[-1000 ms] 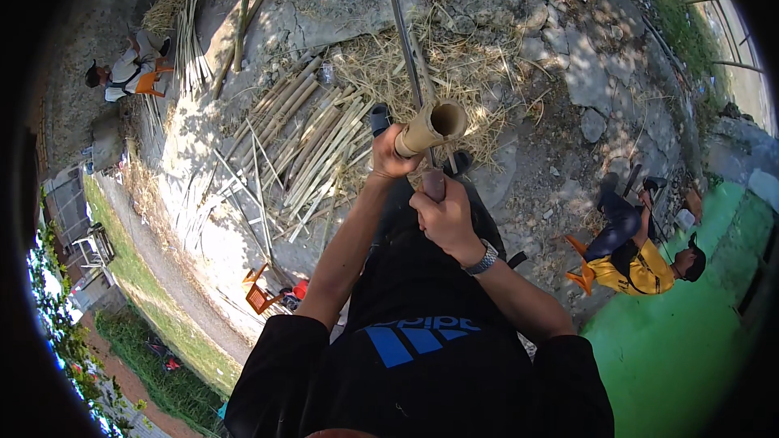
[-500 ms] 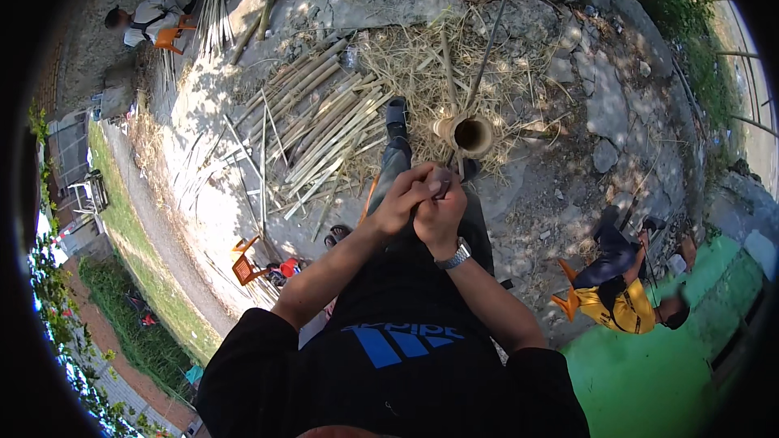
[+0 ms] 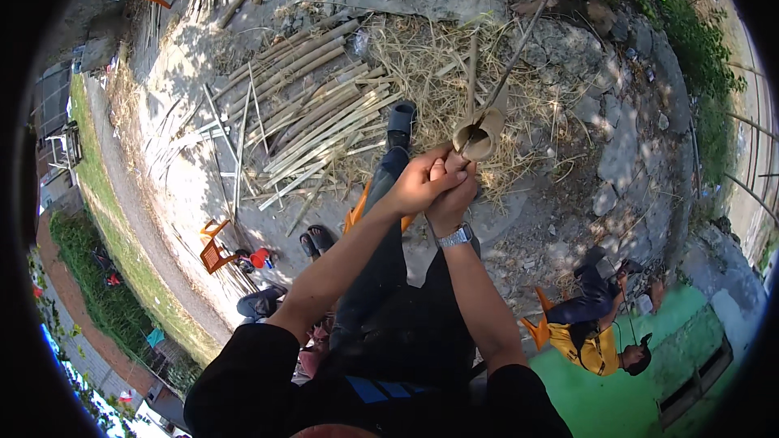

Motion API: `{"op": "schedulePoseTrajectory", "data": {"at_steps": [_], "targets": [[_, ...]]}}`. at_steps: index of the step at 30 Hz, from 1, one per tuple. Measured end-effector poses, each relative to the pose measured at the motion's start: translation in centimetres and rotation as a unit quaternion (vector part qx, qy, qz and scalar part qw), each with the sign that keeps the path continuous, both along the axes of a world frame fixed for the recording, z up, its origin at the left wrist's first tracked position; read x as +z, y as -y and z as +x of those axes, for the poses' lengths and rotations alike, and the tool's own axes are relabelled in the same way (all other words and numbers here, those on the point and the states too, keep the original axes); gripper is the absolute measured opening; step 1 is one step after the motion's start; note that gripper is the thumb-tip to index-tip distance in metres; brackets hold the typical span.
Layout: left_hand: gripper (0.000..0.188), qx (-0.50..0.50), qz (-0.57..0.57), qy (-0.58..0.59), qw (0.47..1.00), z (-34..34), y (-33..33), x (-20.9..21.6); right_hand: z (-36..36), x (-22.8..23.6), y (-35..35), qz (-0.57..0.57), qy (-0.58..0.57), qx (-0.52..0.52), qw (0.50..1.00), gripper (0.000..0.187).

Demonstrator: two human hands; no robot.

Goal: The person strips a long bamboo piece using a machete and then uses a wooden mallet to split a hollow bamboo pole by hitting the machete blade into the end.

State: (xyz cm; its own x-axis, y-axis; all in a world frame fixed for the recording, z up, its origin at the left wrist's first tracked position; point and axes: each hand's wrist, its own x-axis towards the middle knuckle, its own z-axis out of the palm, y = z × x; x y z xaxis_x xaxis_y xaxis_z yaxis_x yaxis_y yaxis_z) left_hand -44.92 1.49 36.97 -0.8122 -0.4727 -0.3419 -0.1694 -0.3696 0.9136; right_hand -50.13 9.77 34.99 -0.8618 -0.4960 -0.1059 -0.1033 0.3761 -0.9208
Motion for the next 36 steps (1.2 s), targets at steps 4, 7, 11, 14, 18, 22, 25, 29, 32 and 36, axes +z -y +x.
{"op": "schedulePoseTrajectory", "data": {"at_steps": [4, 7, 11, 14, 18, 22, 25, 29, 32, 36], "targets": [[0.048, -0.087, -0.074, 0.103, 0.988, -2.0, 7.5, -4.0, -3.4, -5.2, 3.7, 0.025, -0.13, 0.15, 0.98, 0.049], [0.047, 0.024, -0.177, 0.084, 0.98, -0.9, 13.6, -6.4, -1.4, -6.1, 7.4, 0.004, -0.195, 0.155, 0.968, 0.053], [0.039, 0.127, -0.252, 0.098, 0.954, -2.5, 21.6, -11.3, 4.4, -19.7, 6.9, 0.134, 0.057, 0.215, 0.966, 0.048], [0.034, 0.188, -0.317, 0.114, 0.923, -2.7, 27.4, -15.4, 10.2, -33.7, 9.4, 0.276, 0.087, 0.371, 0.882, 0.041], [0.021, 0.223, -0.352, 0.125, 0.9, -2.8, 33.6, -17.8, 13.2, -53.3, 18.2, 0.085, 0.113, 0.353, 0.925, 0.04], [0.025, 0.138, -0.16, 0.307, 0.928, 2.1, 34.5, -17.9, 22.7, -56.6, 31.5, 0.275, -0.136, 0.538, 0.785, 0.046], [0.016, 0.198, -0.115, 0.195, 0.954, 5.6, 34.2, -22.5, 20.7, -62.5, 33.0, 0.358, -0.32, 0.477, 0.736, 0.047], [0.01, 0.264, -0.076, 0.075, 0.959, 8.5, 33.0, -25.4, 18.8, -65.5, 29.2, 0.351, -0.42, 0.525, 0.652, 0.026], [0.017, 0.304, -0.075, 0.127, 0.941, 7.1, 31.2, -23.4, 17.2, -64.3, 26.1, 0.306, -0.285, 0.588, 0.692, 0.022], [0.015, 0.273, -0.107, 0.157, 0.943, 7.9, 31.6, -22.8, 13.4, -58.9, 22.2, 0.371, -0.016, 0.629, 0.683, 0.044]]}}
